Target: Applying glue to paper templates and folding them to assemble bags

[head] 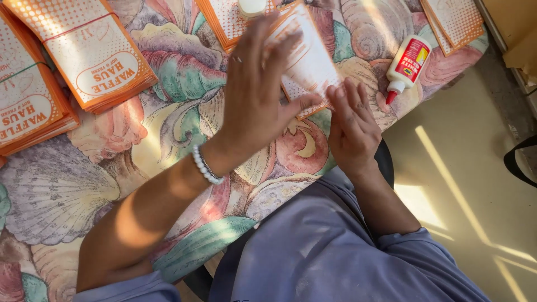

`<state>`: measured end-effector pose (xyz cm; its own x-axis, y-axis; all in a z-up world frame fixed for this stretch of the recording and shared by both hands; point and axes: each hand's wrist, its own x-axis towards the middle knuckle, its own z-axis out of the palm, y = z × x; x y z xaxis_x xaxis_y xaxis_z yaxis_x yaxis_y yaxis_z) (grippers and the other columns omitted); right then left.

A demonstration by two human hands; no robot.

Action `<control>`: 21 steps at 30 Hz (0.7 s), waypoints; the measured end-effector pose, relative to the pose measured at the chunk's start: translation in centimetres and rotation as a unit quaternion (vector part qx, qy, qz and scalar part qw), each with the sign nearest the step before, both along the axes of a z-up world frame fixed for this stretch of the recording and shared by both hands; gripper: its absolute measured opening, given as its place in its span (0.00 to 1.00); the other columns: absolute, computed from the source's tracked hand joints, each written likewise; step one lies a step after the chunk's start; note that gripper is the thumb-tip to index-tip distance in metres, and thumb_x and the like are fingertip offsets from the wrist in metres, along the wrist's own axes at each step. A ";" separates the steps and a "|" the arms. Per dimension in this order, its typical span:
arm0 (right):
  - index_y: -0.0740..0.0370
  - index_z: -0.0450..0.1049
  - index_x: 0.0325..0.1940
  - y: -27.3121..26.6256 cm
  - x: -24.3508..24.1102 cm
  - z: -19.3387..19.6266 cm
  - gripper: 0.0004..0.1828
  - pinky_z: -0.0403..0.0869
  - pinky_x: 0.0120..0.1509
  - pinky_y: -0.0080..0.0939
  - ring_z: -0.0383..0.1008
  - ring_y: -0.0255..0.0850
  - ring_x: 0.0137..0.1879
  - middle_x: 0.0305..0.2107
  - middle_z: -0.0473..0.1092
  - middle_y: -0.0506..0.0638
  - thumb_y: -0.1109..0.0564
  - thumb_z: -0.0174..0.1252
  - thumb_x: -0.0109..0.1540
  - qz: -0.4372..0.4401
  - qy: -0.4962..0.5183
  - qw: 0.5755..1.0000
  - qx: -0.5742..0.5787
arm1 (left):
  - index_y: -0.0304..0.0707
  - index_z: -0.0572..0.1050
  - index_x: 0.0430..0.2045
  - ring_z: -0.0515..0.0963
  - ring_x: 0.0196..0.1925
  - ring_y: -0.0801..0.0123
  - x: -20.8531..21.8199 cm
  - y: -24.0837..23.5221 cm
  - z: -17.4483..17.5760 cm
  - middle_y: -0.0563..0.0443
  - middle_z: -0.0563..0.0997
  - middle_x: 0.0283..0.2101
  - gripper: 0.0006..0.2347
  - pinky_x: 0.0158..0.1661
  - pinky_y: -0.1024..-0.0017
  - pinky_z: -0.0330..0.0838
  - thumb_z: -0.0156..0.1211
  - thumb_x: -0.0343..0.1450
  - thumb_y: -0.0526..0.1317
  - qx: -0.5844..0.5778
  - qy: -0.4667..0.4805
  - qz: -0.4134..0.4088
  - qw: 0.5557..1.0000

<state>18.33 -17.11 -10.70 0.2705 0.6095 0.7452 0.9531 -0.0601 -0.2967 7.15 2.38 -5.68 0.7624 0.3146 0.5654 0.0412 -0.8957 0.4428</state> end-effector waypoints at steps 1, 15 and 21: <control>0.68 0.68 0.68 0.0 0.0 0.5 0.21 0.65 0.81 0.64 0.69 0.57 0.71 0.59 0.73 0.58 0.76 0.56 0.72 -0.004 -0.001 1.000 0.002 | 0.43 0.60 0.70 0.60 0.79 0.47 0.4 0.7 0.8 0.38 0.55 0.74 0.39 0.78 0.49 0.66 0.69 0.74 0.68 0.002 -0.001 -0.004 1.000; 0.66 0.63 0.72 -0.5 4.3 0.6 0.41 0.80 0.60 0.36 0.75 0.36 0.55 0.64 0.67 0.58 0.71 0.70 0.57 0.028 0.550 0.822 0.145 | 0.52 0.70 0.59 0.80 0.46 0.74 2.1 3.4 -1.4 0.49 0.76 0.49 0.29 0.50 0.79 0.79 0.78 0.67 0.28 -0.415 -0.052 -0.131 0.899; 0.72 0.72 0.58 -0.1 2.9 1.2 0.27 0.72 0.36 0.25 0.79 0.37 0.37 0.30 0.76 0.62 0.75 0.73 0.58 -0.019 0.429 0.892 0.142 | 0.45 0.79 0.57 0.63 0.71 0.45 1.4 3.4 0.5 0.40 0.64 0.68 0.25 0.71 0.40 0.56 0.87 0.68 0.43 0.112 -0.051 -0.163 0.979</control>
